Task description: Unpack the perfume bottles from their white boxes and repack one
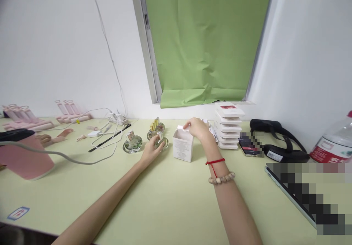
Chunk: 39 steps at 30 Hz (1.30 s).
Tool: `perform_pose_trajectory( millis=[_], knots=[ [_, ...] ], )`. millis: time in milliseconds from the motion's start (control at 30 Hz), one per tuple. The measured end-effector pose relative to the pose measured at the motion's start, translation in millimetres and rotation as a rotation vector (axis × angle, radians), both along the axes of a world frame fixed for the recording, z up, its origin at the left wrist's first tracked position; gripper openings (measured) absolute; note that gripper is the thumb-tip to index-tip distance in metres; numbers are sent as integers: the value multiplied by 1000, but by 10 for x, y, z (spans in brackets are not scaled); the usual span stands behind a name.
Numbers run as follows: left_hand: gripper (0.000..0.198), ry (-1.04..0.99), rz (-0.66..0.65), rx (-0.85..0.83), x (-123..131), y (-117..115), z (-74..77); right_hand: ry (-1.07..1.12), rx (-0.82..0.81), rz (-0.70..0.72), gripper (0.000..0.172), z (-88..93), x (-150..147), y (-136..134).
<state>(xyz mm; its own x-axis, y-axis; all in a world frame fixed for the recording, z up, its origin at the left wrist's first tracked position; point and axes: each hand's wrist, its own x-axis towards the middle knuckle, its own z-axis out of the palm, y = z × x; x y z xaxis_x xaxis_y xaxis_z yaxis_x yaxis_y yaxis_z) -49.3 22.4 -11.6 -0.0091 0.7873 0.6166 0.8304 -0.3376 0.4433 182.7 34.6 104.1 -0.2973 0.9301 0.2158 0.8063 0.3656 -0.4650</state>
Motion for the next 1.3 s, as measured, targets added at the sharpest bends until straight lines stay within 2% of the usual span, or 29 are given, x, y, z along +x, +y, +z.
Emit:
perform_pose_trajectory(
  millis=[167, 400, 533, 633, 733, 800, 933, 1033, 1133, 1200, 1233, 1300],
  knots=[
    [31, 39, -112, -145, 150, -120, 75, 34, 5, 70, 33, -50, -6, 47],
    [46, 289, -131, -129, 157, -196, 92, 94, 87, 131, 32, -48, -22, 59],
    [47, 385, -297, -123, 143, -248, 144, 85, 100, 155, 25, -5, -53, 6],
    [43, 446, -436, -91, 162, -302, 182, 83, 168, 165, 21, 55, -85, -78],
    [36, 445, -533, -66, 222, -349, 171, 110, 225, 242, 20, 128, -119, -192],
    [32, 411, -564, -67, 272, -368, 139, 108, 162, 332, 22, 171, -141, -269],
    [30, 352, -512, -53, 313, -370, 90, 10, -109, 492, 32, 215, -188, -383],
    [30, 201, -457, 84, 285, -360, 109, -80, -208, 471, 39, 219, -235, -432],
    [27, -8, -281, 155, 283, -353, 154, -190, -341, 439, 43, 221, -306, -482],
    [22, -104, -164, 94, 315, -345, 172, -277, -450, 388, 44, 217, -364, -518],
    [23, -135, -145, 44, 336, -336, 172, -319, -501, 355, 42, 210, -395, -533],
    [34, -174, -186, -67, 375, -311, 144, -372, -573, 293, 35, 179, -456, -547]
  ],
)
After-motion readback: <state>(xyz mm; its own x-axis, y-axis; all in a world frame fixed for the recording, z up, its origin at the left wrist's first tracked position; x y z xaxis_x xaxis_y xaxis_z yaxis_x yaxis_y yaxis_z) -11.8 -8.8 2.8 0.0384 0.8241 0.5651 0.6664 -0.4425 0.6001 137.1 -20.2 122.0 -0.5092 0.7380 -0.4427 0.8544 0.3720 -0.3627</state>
